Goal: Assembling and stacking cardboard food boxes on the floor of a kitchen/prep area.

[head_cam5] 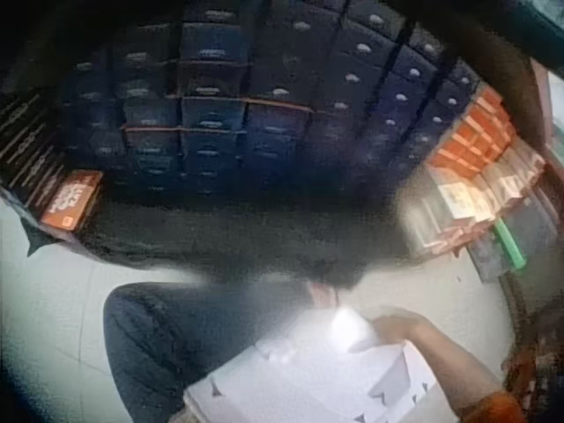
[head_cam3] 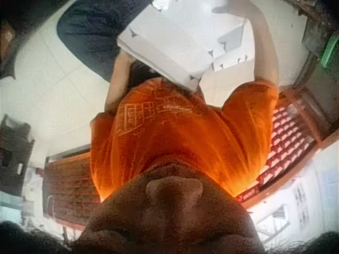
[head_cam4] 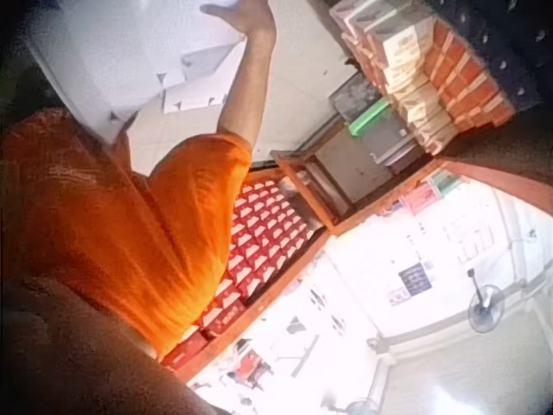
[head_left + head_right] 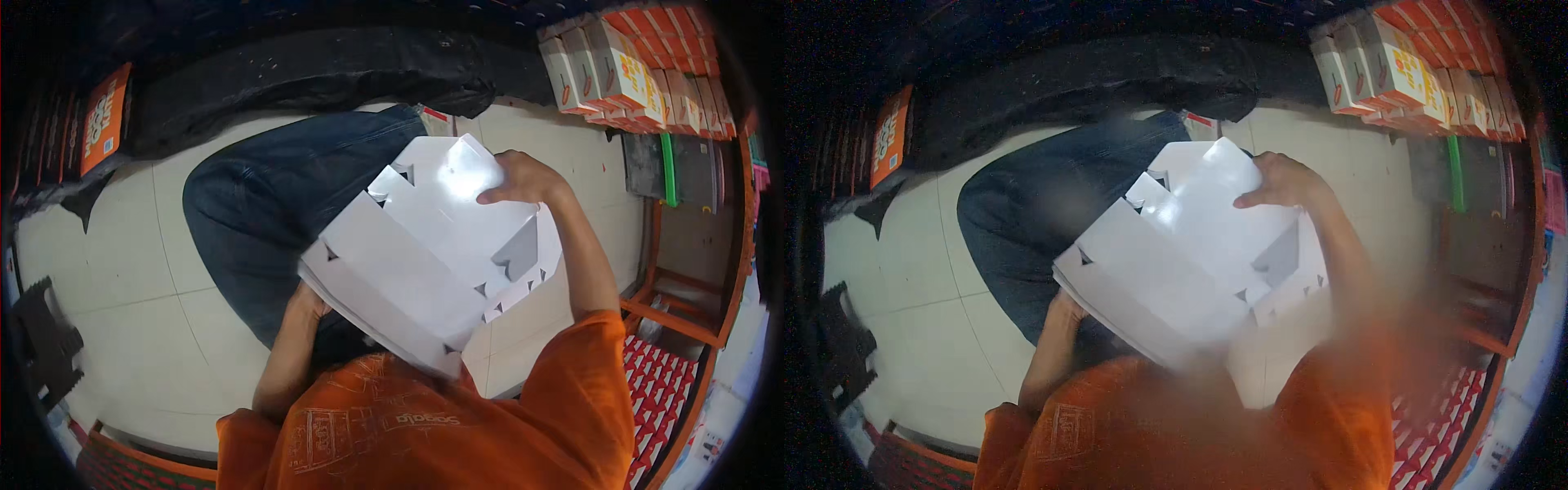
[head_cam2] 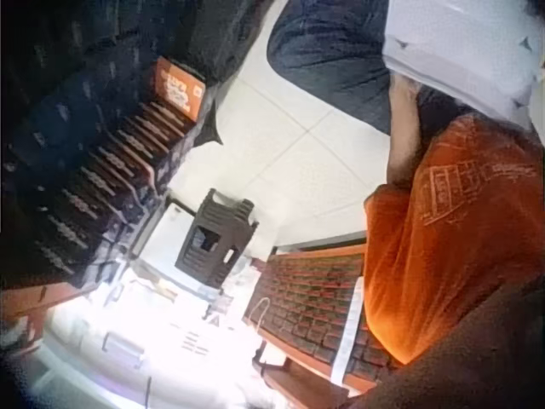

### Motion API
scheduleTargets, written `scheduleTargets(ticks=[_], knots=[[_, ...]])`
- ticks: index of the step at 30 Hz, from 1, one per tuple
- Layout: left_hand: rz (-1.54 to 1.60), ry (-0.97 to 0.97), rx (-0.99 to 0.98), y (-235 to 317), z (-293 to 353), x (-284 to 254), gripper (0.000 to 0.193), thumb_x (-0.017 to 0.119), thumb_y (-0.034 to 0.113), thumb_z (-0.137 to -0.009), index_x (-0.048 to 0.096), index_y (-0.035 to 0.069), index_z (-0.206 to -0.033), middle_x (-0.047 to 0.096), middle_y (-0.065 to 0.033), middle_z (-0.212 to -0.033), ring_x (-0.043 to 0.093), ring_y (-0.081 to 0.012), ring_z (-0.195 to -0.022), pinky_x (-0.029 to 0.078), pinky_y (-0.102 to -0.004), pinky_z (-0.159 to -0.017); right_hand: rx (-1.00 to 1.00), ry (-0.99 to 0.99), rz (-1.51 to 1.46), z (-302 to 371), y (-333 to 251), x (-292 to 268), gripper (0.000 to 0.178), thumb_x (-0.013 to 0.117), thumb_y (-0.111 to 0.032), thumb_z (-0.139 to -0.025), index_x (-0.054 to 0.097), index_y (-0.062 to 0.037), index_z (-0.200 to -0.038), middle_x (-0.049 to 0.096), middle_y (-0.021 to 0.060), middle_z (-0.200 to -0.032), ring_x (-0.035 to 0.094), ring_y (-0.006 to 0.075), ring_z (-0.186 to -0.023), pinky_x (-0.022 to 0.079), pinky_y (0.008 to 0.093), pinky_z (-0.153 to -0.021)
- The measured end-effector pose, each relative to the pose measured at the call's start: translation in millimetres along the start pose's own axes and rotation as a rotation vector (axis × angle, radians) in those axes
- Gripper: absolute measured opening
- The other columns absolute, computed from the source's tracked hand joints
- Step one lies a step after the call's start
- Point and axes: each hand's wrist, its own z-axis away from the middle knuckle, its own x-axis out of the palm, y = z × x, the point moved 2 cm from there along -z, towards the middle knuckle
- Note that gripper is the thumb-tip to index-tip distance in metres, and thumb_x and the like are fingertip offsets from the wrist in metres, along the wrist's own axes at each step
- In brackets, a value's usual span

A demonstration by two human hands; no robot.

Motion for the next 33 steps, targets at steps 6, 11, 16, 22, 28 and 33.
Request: scheduleTargets(ticks=[6, 11, 16, 22, 28, 33], knots=[[0.295, -0.5, -0.048, 8, -2, 21, 0.076, 0.058, 0.057, -0.086, 0.046, -0.002, -0.133, 0.055, -0.0176, -0.128, 0.057, -0.0232, -0.115, 0.05, -0.0366, -0.092, -0.064, 0.0, -0.37, 21, 26, -7, 0.068, 0.077, -0.047, -0.065, 0.064, 0.0038, -0.108, 0.063, 0.019, -0.11, 0.062, 0.0304, -0.1, 0.046, 0.0331, -0.088], [-0.007, -0.573, -0.098, 29, -13, 56, 0.073, 0.065, 0.05, -0.078, 0.052, -0.005, -0.125, 0.062, -0.0188, -0.115, 0.063, -0.0265, -0.104, 0.052, -0.0399, -0.088, -0.089, -0.205, -0.462, 34, 12, -20, 0.058, 0.071, -0.042, -0.074, 0.064, 0.0004, -0.113, 0.058, 0.0192, -0.121, 0.055, 0.0295, -0.113, 0.043, 0.0333, -0.094], [-0.231, -0.222, -0.298, 15, -36, 58, 0.065, 0.065, 0.041, -0.075, 0.055, -0.004, -0.122, 0.063, -0.02, -0.111, 0.063, -0.0297, -0.096, 0.052, -0.0387, -0.085, -0.146, -0.038, -0.377, 73, -51, -9, 0.038, 0.057, -0.021, -0.087, 0.059, -0.0021, -0.119, 0.059, 0.0238, -0.118, 0.056, 0.0376, -0.11, 0.043, 0.0415, -0.095], [-0.139, -0.262, -0.214, -7, -32, 45, 0.071, 0.059, 0.051, -0.08, 0.051, -0.002, -0.128, 0.06, -0.0196, -0.118, 0.06, -0.0299, -0.105, 0.05, -0.0407, -0.09, -0.193, 0.503, -0.201, 105, -112, 101, 0.064, 0.06, -0.009, -0.075, 0.042, 0.0029, -0.135, 0.047, 0.0272, -0.133, 0.046, 0.0385, -0.124, 0.034, 0.0469, -0.105], [0.306, -0.526, -0.264, 5, -34, 68, 0.057, 0.056, 0.046, -0.091, 0.054, 0.0, -0.124, 0.063, -0.0147, -0.113, 0.062, -0.0258, -0.104, 0.05, -0.0407, -0.092, -0.278, 0.46, 0.138, 104, -117, 153, 0.086, 0.07, -0.023, -0.07, 0.03, 0.0001, -0.143, 0.029, 0.0255, -0.148, 0.029, 0.0385, -0.138, 0.018, 0.0546, -0.113], [-0.446, -0.18, -0.153, 6, -27, 82, 0.037, 0.076, 0.015, -0.079, 0.062, 0.0, -0.11, 0.068, -0.0092, -0.098, 0.065, -0.02, -0.093, 0.051, -0.0329, -0.086, -0.349, 0.376, -0.046, 117, -78, 154, 0.088, 0.072, -0.048, -0.068, 0.04, -0.0141, -0.142, 0.025, 0.027, -0.149, 0.025, 0.0449, -0.137, 0.017, 0.0595, -0.111]])
